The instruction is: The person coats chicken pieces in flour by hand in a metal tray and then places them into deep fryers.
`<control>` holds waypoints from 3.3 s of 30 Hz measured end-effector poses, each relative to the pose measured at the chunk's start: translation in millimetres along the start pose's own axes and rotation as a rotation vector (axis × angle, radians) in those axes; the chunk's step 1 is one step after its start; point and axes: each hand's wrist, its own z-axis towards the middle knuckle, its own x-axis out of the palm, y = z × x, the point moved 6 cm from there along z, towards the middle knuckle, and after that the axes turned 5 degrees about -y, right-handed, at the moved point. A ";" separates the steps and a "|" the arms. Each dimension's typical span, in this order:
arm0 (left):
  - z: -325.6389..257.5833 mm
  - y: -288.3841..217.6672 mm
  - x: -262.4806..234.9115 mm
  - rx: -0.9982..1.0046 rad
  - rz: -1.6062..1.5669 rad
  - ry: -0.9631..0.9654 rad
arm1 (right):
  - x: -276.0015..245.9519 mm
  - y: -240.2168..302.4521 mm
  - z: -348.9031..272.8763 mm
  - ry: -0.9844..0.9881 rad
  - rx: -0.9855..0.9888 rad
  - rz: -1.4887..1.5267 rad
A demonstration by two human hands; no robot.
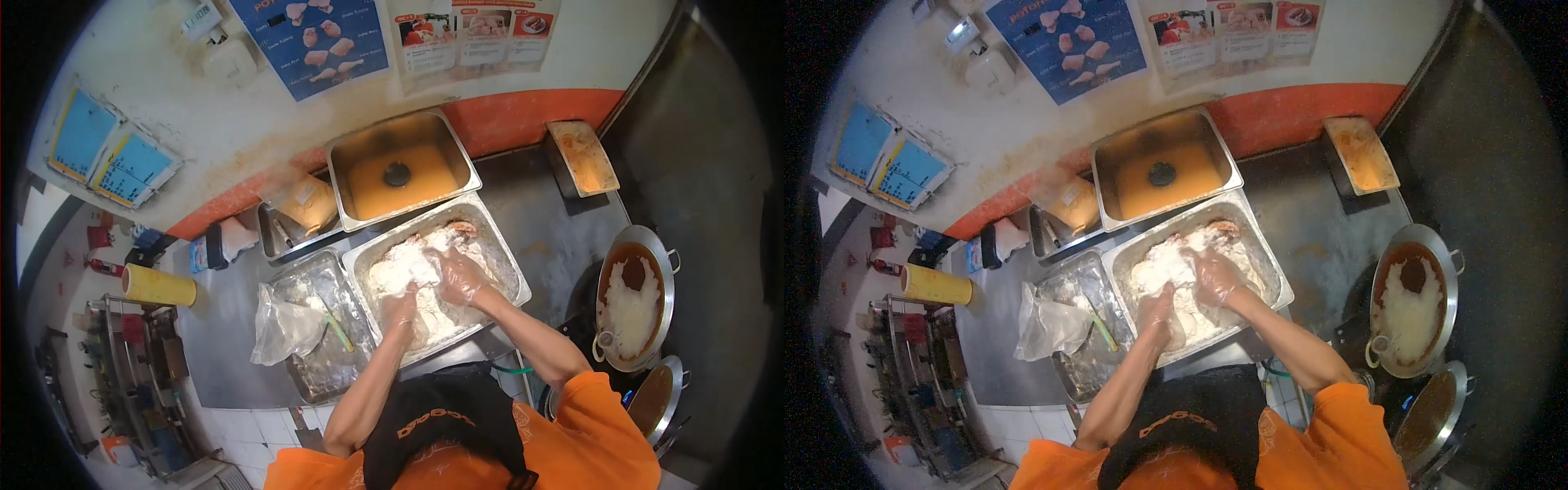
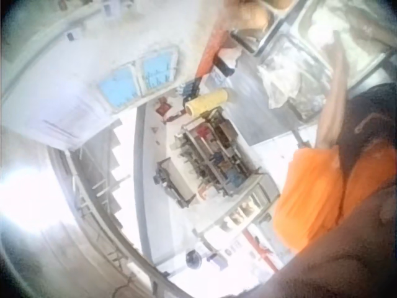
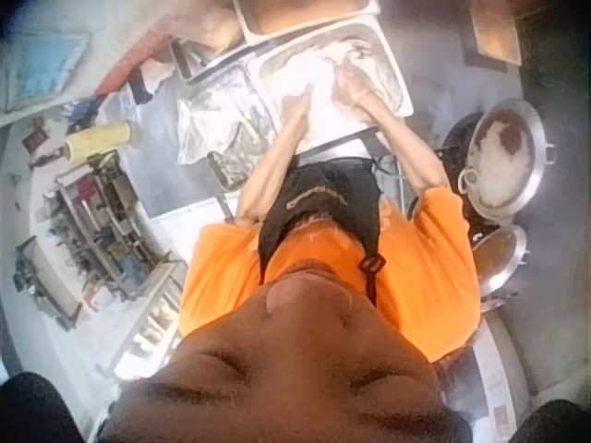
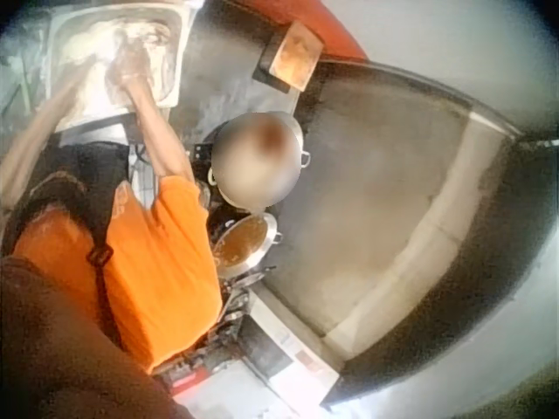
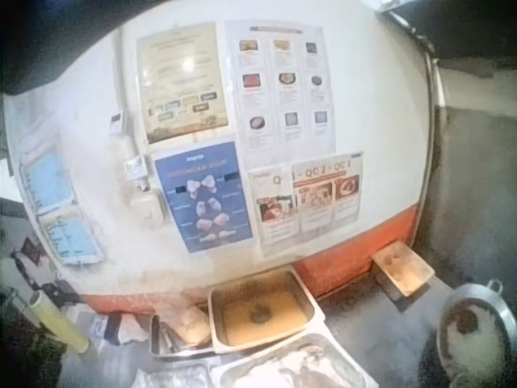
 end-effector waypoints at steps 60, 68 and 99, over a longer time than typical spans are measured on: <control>38.4 -16.7 14.6 -0.103 -0.104 0.244 | 111.0 -94.6 -66.3 -0.053 0.820 1.409; 47.3 -3.7 14.1 0.051 0.390 0.245 | 89.1 -47.4 -49.6 -0.107 0.961 1.314; 26.1 -43.1 1.4 0.157 -0.064 0.404 | -55.3 -44.9 0.8 0.024 0.282 0.420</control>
